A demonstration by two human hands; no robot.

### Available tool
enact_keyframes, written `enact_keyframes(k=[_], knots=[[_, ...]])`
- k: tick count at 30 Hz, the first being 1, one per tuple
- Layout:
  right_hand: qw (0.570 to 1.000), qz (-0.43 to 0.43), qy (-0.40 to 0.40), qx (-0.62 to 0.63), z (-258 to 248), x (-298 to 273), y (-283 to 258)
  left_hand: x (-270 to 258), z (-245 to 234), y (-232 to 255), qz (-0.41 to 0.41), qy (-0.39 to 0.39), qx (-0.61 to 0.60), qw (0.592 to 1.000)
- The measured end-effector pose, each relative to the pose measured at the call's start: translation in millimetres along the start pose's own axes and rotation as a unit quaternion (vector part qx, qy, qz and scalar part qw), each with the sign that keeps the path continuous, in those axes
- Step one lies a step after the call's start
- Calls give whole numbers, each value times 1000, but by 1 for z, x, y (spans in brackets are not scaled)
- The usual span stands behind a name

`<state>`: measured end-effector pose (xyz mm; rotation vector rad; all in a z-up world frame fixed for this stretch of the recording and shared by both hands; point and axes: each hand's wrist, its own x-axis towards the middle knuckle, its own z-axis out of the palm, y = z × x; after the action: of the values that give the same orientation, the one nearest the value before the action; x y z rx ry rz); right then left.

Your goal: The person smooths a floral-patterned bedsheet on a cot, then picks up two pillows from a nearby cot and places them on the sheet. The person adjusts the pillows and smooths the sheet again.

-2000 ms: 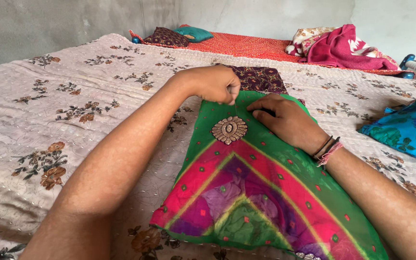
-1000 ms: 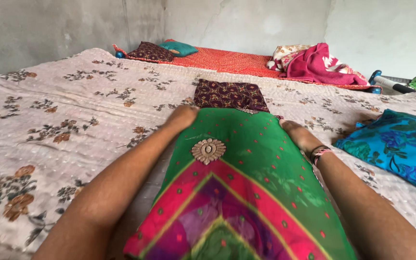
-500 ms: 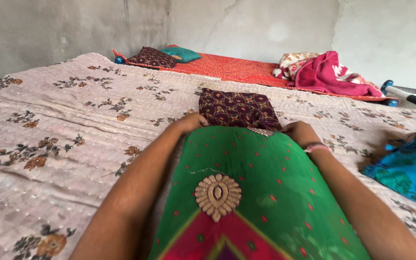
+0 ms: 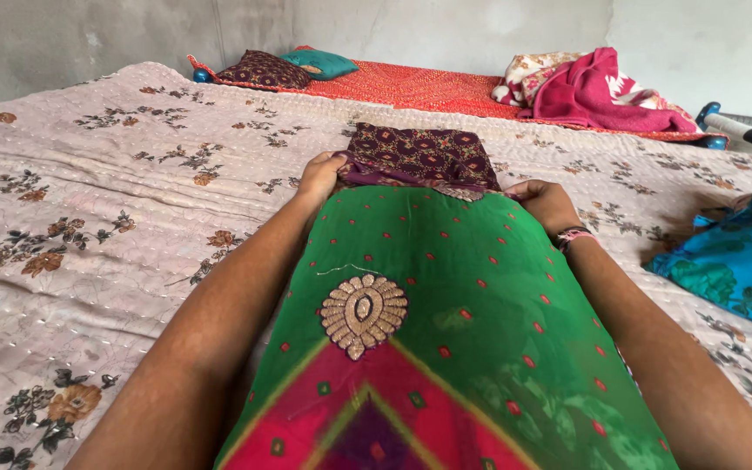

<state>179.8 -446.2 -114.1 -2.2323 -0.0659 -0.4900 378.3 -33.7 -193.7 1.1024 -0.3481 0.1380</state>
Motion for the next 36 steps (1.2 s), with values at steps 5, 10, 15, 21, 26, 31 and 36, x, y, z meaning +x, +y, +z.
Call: enact_keyframes(k=[5, 10, 15, 21, 26, 31, 36], knots=[[972, 123, -54, 193, -5, 6, 2, -20, 8, 19, 90, -49, 100, 990], [988, 112, -93, 39, -1, 7, 5, -61, 1, 54, -38, -93, 95, 990], [986, 114, -97, 69, -2, 9, 6, -80, 7, 86, -106, -121, 8, 987], [980, -3, 88, -179, -4, 6, 19, -70, 39, 83, -54, -175, -69, 981], [995, 97, 16, 26, -4, 41, 62, -63, 27, 67, 65, -143, 238, 958], [993, 108, -16, 44, 1, 56, 89, -70, 6, 59, 76, -202, 462, 860], [979, 140, -92, 114, -3, 29, 65, -82, -8, 87, -136, -255, 354, 889]])
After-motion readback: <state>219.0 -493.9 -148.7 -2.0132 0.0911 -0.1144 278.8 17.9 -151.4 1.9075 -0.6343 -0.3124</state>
